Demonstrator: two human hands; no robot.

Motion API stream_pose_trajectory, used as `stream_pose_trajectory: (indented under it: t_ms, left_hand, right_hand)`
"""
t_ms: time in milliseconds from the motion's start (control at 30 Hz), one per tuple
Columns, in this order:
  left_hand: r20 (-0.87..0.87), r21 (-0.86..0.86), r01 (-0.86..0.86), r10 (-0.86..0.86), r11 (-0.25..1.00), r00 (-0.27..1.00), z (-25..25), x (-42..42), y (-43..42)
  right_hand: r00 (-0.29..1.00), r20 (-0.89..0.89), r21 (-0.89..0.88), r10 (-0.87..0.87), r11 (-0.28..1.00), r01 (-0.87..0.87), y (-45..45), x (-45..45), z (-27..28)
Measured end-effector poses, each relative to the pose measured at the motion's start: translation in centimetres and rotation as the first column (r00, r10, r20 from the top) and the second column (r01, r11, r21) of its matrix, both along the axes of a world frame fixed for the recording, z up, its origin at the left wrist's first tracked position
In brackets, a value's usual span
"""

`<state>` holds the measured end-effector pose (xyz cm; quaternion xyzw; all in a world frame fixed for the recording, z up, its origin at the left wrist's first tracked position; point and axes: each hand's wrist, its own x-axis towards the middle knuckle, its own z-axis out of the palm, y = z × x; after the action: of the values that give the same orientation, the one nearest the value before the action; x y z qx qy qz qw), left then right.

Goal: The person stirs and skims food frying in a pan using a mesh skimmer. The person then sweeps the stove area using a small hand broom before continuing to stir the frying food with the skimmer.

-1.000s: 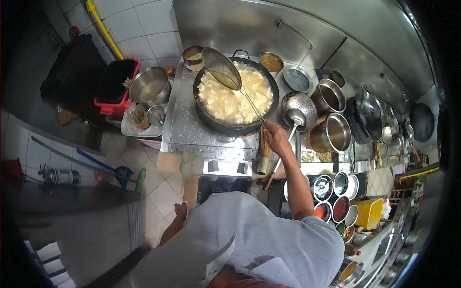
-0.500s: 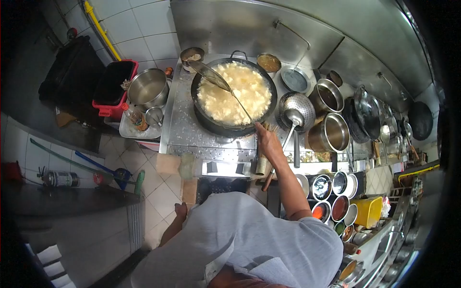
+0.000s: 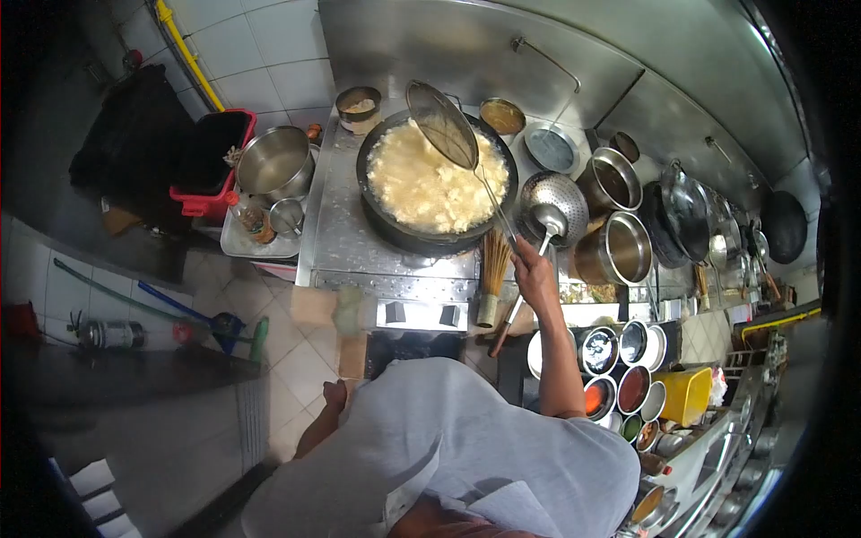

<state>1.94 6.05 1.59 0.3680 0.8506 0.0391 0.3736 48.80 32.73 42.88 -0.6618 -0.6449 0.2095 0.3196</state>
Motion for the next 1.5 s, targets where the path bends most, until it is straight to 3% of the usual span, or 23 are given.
stream_pose_trajectory:
  t_ms: [33, 100, 133, 167, 267, 300, 367, 433, 600, 700, 733, 767, 800, 867, 900, 967, 1100, 1200, 1267, 1300, 1367, 1433, 1500]
  left_hand:
    - [-0.012, -0.012, 0.123, -0.123, 0.992, 0.992, -1.8, -0.8, -0.6]
    - [0.010, -0.050, 0.047, -0.046, 0.998, 0.999, -0.4, 0.0, -0.1]
    - [0.029, -0.085, -0.040, 0.042, 0.996, 0.999, 0.6, 0.5, 0.7]
    - [0.028, -0.087, -0.032, 0.034, 0.996, 0.999, 0.8, 0.5, 1.3]
    - [0.045, -0.087, 0.003, 0.001, 0.996, 0.999, 1.0, 0.3, 2.3]
    - [0.047, -0.035, 0.015, -0.013, 0.999, 0.999, 0.9, 0.3, 2.8]
    - [0.050, 0.020, 0.029, -0.030, 0.999, 0.998, 1.7, 0.8, 4.3]
    - [0.028, -0.005, -0.143, 0.143, 0.990, 0.989, 4.5, 1.8, 6.2]
    - [0.026, 0.072, -0.115, 0.114, 0.991, 0.993, 4.3, 1.6, 7.7]
    - [0.006, 0.061, -0.119, 0.119, 0.991, 0.993, 2.8, 1.3, 7.4]
    - [0.008, 0.052, -0.007, 0.007, 0.999, 1.000, -0.4, 0.2, 6.5]
    - [0.010, 0.041, 0.102, -0.103, 0.994, 0.995, -1.8, -0.4, 6.0]
    - [0.007, 0.042, 0.100, -0.100, 0.994, 0.995, -0.4, 0.1, 6.0]
    - [0.032, 0.010, -0.143, 0.143, 0.990, 0.989, 5.0, 2.6, 6.1]
    - [0.030, 0.009, -0.145, 0.144, 0.989, 0.989, 5.0, 2.5, 5.8]
    - [0.068, -0.040, -0.098, 0.101, 0.994, 0.993, 4.9, 2.2, 5.2]
    - [0.051, -0.076, -0.207, 0.211, 0.975, 0.976, 6.2, 3.0, 5.1]
    - [0.060, -0.013, -0.173, 0.174, 0.985, 0.983, 4.1, 1.8, 4.1]
    - [0.056, 0.056, -0.016, 0.013, 0.998, 0.998, 1.0, 0.6, 3.4]
    - [0.060, 0.053, -0.021, 0.018, 0.998, 0.998, 2.2, 1.3, 3.7]
    - [0.039, 0.011, -0.238, 0.237, 0.971, 0.971, 6.8, 3.0, 4.7]
    - [0.042, -0.002, -0.229, 0.229, 0.973, 0.972, 6.5, 2.9, 4.6]
    - [0.044, -0.014, -0.210, 0.210, 0.978, 0.977, 5.5, 2.6, 4.3]
  right_hand:
    - [1.000, 0.002, -0.004, -0.009, 1.000, 0.009, -0.6, 0.3, -0.3]
    - [1.000, -0.017, -0.205, -0.025, 0.979, 0.021, -1.9, 1.1, -1.3]
    - [1.000, 0.003, -0.064, 0.022, 0.998, -0.021, -2.5, 2.4, -3.8]
    - [1.000, 0.002, -0.066, 0.014, 0.998, -0.013, -3.1, 2.6, -2.9]
    - [0.987, -0.146, -0.429, -0.071, 0.903, 0.002, -5.4, 2.9, 3.0]
    - [0.979, -0.196, -0.356, -0.047, 0.934, -0.027, -6.0, 3.0, 4.3]
    - [0.997, -0.071, -0.243, 0.001, 0.970, -0.018, -6.9, 3.8, 5.0]
    - [0.999, -0.048, -0.231, 0.014, 0.973, -0.024, -7.7, 3.7, 5.6]
    - [0.992, -0.053, -0.254, 0.117, 0.959, -0.126, -8.9, 2.6, 5.8]
    - [0.971, 0.102, -0.176, 0.218, 0.964, -0.199, -8.5, 1.7, -0.1]
    - [0.985, 0.020, -0.409, 0.169, 0.901, -0.147, -8.2, -0.5, 3.0]
    - [0.985, 0.017, -0.407, 0.173, 0.901, -0.151, -8.0, -1.3, 2.0]
    - [0.984, -0.028, -0.352, 0.177, 0.919, -0.175, -8.0, -1.9, 0.3]
    - [0.964, 0.035, -0.204, 0.264, 0.946, -0.252, -7.4, -3.4, -0.9]
    - [0.963, 0.033, -0.205, 0.266, 0.945, -0.254, -6.9, -4.3, -1.0]
    - [0.977, -0.043, -0.417, 0.208, 0.885, -0.206, -5.9, -5.8, -1.8]
    - [0.973, -0.167, -0.316, 0.158, 0.927, -0.204, -4.6, -6.7, -5.9]
    - [0.952, -0.283, -0.218, 0.120, 0.958, -0.186, -5.0, -6.0, -4.5]
    - [0.954, -0.290, -0.220, 0.081, 0.964, -0.148, -5.7, -5.0, -2.9]
    - [0.954, -0.296, -0.225, 0.038, 0.968, -0.109, -6.2, -4.3, -2.3]
    - [0.970, -0.241, -0.265, -0.010, 0.963, -0.056, -6.9, -2.9, -1.0]
    - [0.936, -0.312, -0.434, -0.161, 0.901, 0.011, -7.5, -2.2, 1.2]
    - [0.895, -0.407, -0.352, -0.182, 0.936, 0.030, -8.4, -2.0, 0.9]
